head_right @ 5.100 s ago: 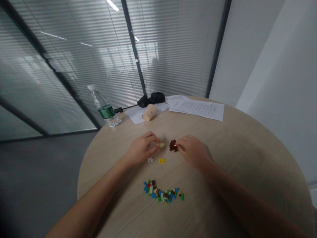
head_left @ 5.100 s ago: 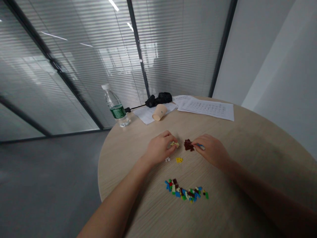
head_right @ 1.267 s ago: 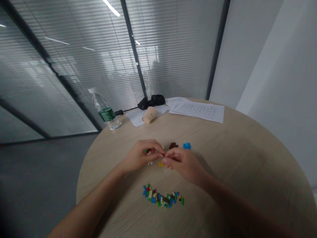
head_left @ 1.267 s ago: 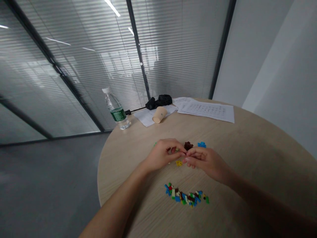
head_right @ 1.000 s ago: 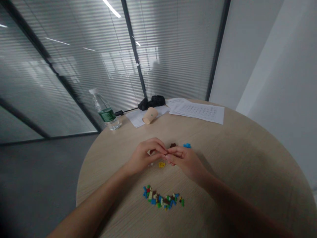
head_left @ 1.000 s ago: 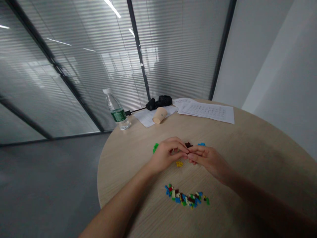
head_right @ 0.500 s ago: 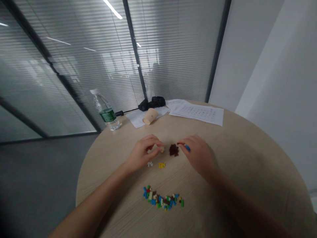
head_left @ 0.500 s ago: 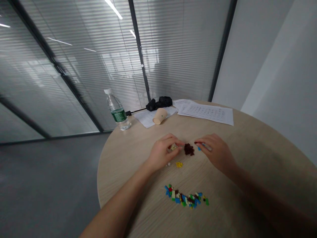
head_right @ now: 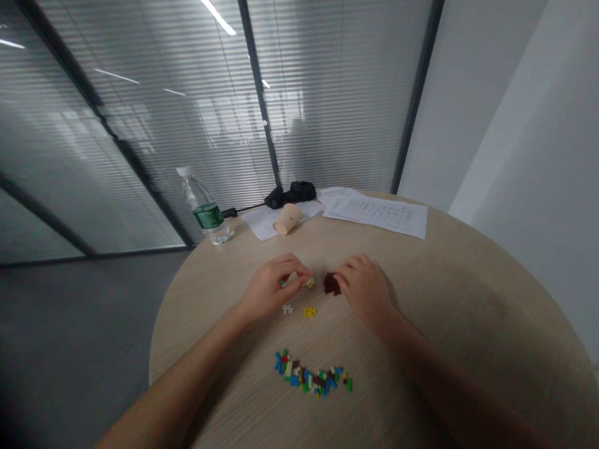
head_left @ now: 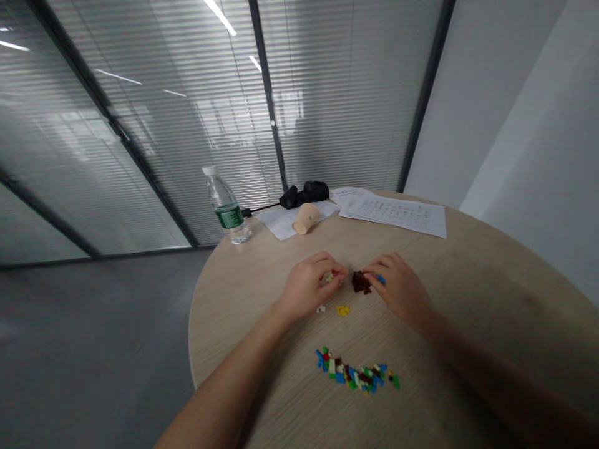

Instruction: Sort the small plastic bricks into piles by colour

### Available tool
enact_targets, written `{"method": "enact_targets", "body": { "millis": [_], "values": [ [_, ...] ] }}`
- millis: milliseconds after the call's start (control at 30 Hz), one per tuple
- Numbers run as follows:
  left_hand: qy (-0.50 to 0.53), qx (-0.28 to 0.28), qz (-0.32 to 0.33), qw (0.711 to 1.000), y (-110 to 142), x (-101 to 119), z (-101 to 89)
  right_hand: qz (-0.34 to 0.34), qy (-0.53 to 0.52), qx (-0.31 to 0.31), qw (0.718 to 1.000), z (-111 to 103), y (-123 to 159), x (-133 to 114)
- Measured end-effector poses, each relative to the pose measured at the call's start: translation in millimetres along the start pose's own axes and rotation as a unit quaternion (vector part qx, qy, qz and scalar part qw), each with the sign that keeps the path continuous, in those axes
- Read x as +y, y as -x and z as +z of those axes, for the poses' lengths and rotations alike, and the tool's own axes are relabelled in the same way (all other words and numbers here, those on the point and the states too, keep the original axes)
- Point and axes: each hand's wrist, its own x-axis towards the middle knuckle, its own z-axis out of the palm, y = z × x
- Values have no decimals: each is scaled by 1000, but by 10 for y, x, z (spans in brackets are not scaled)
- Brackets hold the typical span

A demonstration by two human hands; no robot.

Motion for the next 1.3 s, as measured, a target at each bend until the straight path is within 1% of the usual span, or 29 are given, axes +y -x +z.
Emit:
{"method": "enact_targets", "body": {
  "millis": [167,267,433,567,633,700,733,800,867,900,967,1067,1167,1300],
  "values": [
    [-10,6,8,1000,4,-21,3,16,17,-25,999,8,-31,-25],
    [-15,-1,6,1000,6,-22,4,16,10,-42,999,16,-40,-38],
    [-23,-18,-1,1000,9,-14,11,10,-7,-54,998,19,-41,-41],
    [-23,-29,-9,999,4,-11,1,7,-27,-49,998,22,-51,-26],
    [-11,-42,-11,999,0,-12,-23,5,-37,-27,999,7,-54,-17],
    [16,-84,-6,996,3,-16,-61,-4,-50,5,999,-35,-46,-23],
    [36,-119,-1,992,9,-20,-83,-15,-60,20,998,-66,-33,-37],
    [81,-218,5,973,30,-29,-123,-51,-92,35,994,-142,10,-95],
    [112,-321,-3,940,59,-35,-152,-96,-136,22,986,-217,73,-185],
    [121,-361,-9,924,73,-35,-161,-118,-157,3,980,-248,107,-235],
    [131,-414,-22,901,93,-24,-171,-138,-185,-34,972,-290,167,-326],
    [137,-444,-39,885,101,12,-181,-142,-204,-60,967,-306,209,-394],
    [134,-448,-53,882,97,38,-190,-140,-204,-63,967,-288,203,-375],
    [137,-461,-57,875,106,15,-184,-137,-207,-66,966,-263,193,-332]
  ]
}}
